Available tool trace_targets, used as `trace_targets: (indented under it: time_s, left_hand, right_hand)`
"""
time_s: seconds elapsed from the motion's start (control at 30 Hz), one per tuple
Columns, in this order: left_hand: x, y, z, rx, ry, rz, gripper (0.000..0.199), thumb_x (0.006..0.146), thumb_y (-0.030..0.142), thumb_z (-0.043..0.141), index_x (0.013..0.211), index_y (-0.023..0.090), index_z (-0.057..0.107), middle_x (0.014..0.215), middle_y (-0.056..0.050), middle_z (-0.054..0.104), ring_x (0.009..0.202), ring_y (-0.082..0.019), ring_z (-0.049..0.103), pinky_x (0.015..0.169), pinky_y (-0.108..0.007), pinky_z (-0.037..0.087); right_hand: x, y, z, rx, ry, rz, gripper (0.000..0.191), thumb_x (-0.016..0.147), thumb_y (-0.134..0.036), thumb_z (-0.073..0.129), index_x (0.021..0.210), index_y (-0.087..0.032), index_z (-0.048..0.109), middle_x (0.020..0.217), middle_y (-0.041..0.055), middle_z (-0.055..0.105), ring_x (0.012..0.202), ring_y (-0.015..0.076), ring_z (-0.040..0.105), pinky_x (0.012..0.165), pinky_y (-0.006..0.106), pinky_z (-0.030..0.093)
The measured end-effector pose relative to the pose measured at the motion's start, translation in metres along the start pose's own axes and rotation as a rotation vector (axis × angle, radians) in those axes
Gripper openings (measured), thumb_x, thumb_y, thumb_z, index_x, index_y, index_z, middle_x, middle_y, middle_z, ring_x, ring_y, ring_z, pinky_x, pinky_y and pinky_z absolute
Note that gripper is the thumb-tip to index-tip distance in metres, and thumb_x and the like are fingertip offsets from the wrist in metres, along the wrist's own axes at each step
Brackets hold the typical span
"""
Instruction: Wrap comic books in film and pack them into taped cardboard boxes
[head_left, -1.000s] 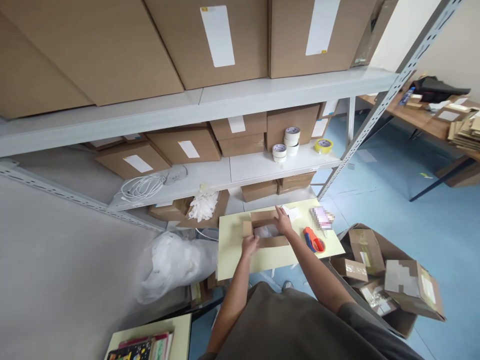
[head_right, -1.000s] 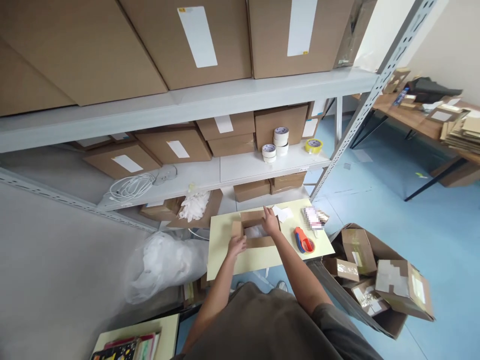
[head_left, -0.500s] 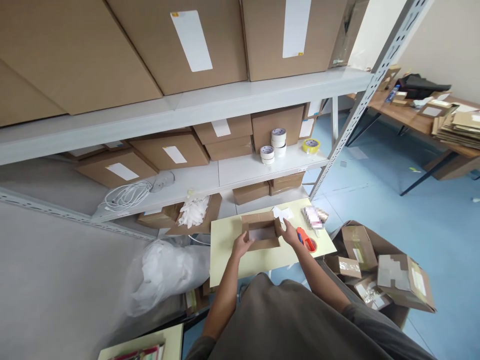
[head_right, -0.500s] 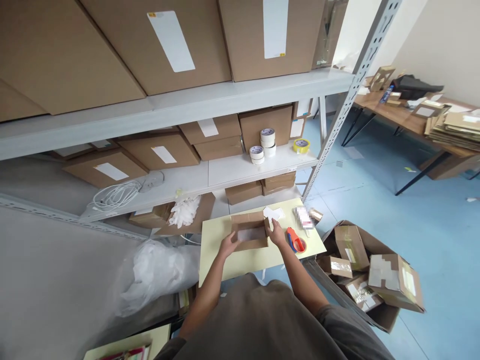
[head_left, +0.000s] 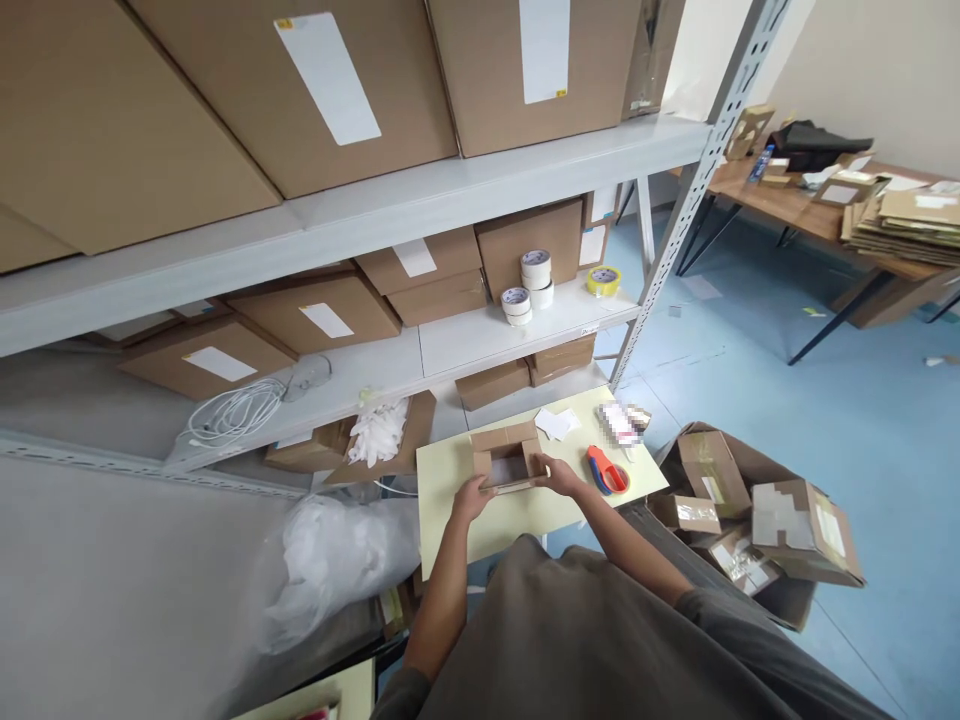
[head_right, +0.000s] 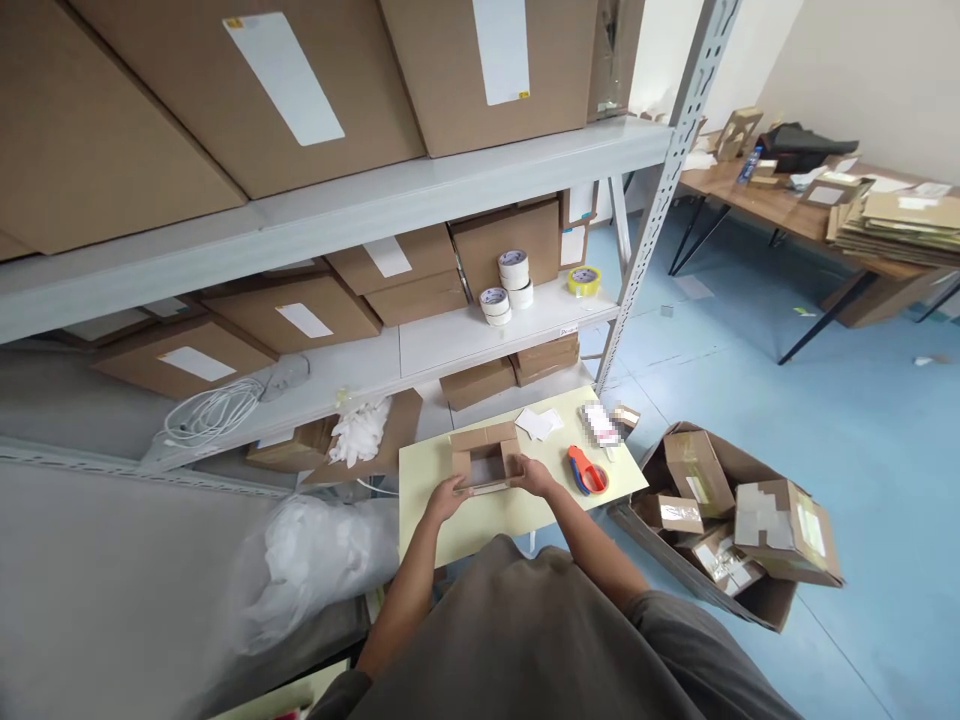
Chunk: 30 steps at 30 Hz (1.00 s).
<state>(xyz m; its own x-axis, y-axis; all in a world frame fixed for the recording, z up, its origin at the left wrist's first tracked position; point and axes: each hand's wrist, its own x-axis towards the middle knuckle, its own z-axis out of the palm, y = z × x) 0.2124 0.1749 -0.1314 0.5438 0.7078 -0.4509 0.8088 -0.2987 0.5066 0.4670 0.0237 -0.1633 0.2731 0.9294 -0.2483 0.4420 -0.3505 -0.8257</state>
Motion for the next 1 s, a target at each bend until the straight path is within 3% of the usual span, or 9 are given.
trace_targets:
  time_s: [0.1, 0.23, 0.43, 0.53, 0.67, 0.73, 0.8, 0.9, 1.0]
  left_hand:
    - [0.003, 0.006, -0.002, 0.027, 0.14, -0.084, 0.074, 0.09, 0.044, 0.072, 0.157, 0.023, 0.051, 0.147, -0.012, 0.067, 0.136, -0.029, 0.061, 0.114, -0.037, 0.046]
    - [0.011, 0.016, 0.004, 0.171, 0.282, -0.118, 0.091, 0.086, 0.04, 0.076, 0.166, 0.021, 0.035, 0.167, -0.015, 0.045, 0.154, -0.034, 0.04, 0.12, -0.044, 0.04]
    - [0.044, 0.035, -0.016, 0.226, 0.146, -0.006, 0.119, 0.072, 0.027, 0.086, 0.17, 0.028, 0.019, 0.18, -0.012, 0.006, 0.161, -0.039, 0.022, 0.122, -0.046, 0.038]
    - [0.064, 0.043, -0.038, 0.134, 0.129, 0.043, 0.111, 0.075, 0.025, 0.083, 0.169, 0.025, 0.023, 0.177, -0.014, 0.02, 0.158, -0.033, 0.032, 0.123, -0.038, 0.037]
    - [0.071, 0.041, -0.054, 0.141, 0.18, 0.112, 0.084, 0.083, 0.035, 0.076, 0.16, 0.022, 0.046, 0.151, -0.013, 0.059, 0.145, -0.031, 0.05, 0.118, -0.038, 0.04]
    - [0.061, 0.036, -0.046, 0.198, 0.186, 0.154, 0.061, 0.09, 0.044, 0.069, 0.147, 0.023, 0.063, 0.137, -0.012, 0.068, 0.137, -0.031, 0.054, 0.115, -0.038, 0.043]
    - [0.046, 0.03, -0.029, 0.284, 0.12, 0.182, 0.054, 0.093, 0.049, 0.064, 0.142, 0.025, 0.068, 0.143, -0.012, 0.065, 0.14, -0.031, 0.052, 0.114, -0.038, 0.044]
    - [0.024, 0.024, 0.001, 0.404, 0.064, 0.167, 0.076, 0.095, 0.056, 0.061, 0.161, 0.024, 0.047, 0.172, -0.014, 0.035, 0.16, -0.035, 0.025, 0.121, -0.047, 0.037]
    - [0.016, 0.023, 0.014, 0.472, 0.019, 0.119, 0.088, 0.097, 0.065, 0.052, 0.17, 0.021, 0.028, 0.178, -0.016, 0.014, 0.165, -0.035, 0.005, 0.124, -0.056, 0.031]
  right_hand:
    - [0.003, -0.004, 0.009, -0.011, 0.146, 0.057, 0.045, 0.086, -0.033, 0.077, 0.131, -0.03, 0.071, 0.121, 0.0061, 0.078, 0.116, 0.0302, 0.071, 0.105, 0.043, 0.052]
    - [0.005, -0.01, 0.024, -0.017, 0.35, 0.169, 0.062, 0.087, -0.023, 0.069, 0.148, -0.029, 0.057, 0.136, 0.0091, 0.067, 0.11, 0.0253, 0.072, 0.096, 0.036, 0.054]
    - [0.004, -0.013, 0.03, -0.069, 0.32, 0.339, 0.073, 0.092, -0.029, 0.066, 0.16, -0.03, 0.041, 0.151, 0.0117, 0.055, 0.104, 0.0249, 0.071, 0.084, 0.032, 0.053]
    - [0.006, -0.015, 0.024, -0.084, 0.275, 0.397, 0.081, 0.09, -0.032, 0.07, 0.163, -0.028, 0.036, 0.155, 0.013, 0.052, 0.115, 0.0285, 0.069, 0.086, 0.033, 0.052]
    - [0.006, -0.018, 0.02, -0.099, 0.252, 0.435, 0.086, 0.091, -0.036, 0.071, 0.166, -0.028, 0.029, 0.155, 0.0132, 0.052, 0.122, 0.0293, 0.066, 0.088, 0.033, 0.052]
    - [0.006, -0.018, 0.021, -0.105, 0.259, 0.448, 0.086, 0.092, -0.037, 0.069, 0.167, -0.027, 0.028, 0.156, 0.0132, 0.052, 0.123, 0.0292, 0.066, 0.089, 0.033, 0.052]
    - [0.006, -0.018, 0.022, -0.117, 0.269, 0.453, 0.084, 0.093, -0.038, 0.068, 0.167, -0.026, 0.028, 0.156, 0.0134, 0.052, 0.124, 0.0292, 0.066, 0.09, 0.033, 0.052]
    - [0.006, -0.019, 0.024, -0.141, 0.28, 0.447, 0.08, 0.094, -0.037, 0.067, 0.166, -0.026, 0.032, 0.155, 0.0133, 0.053, 0.128, 0.0294, 0.063, 0.094, 0.033, 0.051]
    - [0.004, -0.02, 0.025, -0.16, 0.272, 0.393, 0.076, 0.095, -0.036, 0.066, 0.164, -0.026, 0.036, 0.16, 0.0126, 0.049, 0.138, 0.0295, 0.056, 0.102, 0.034, 0.049]
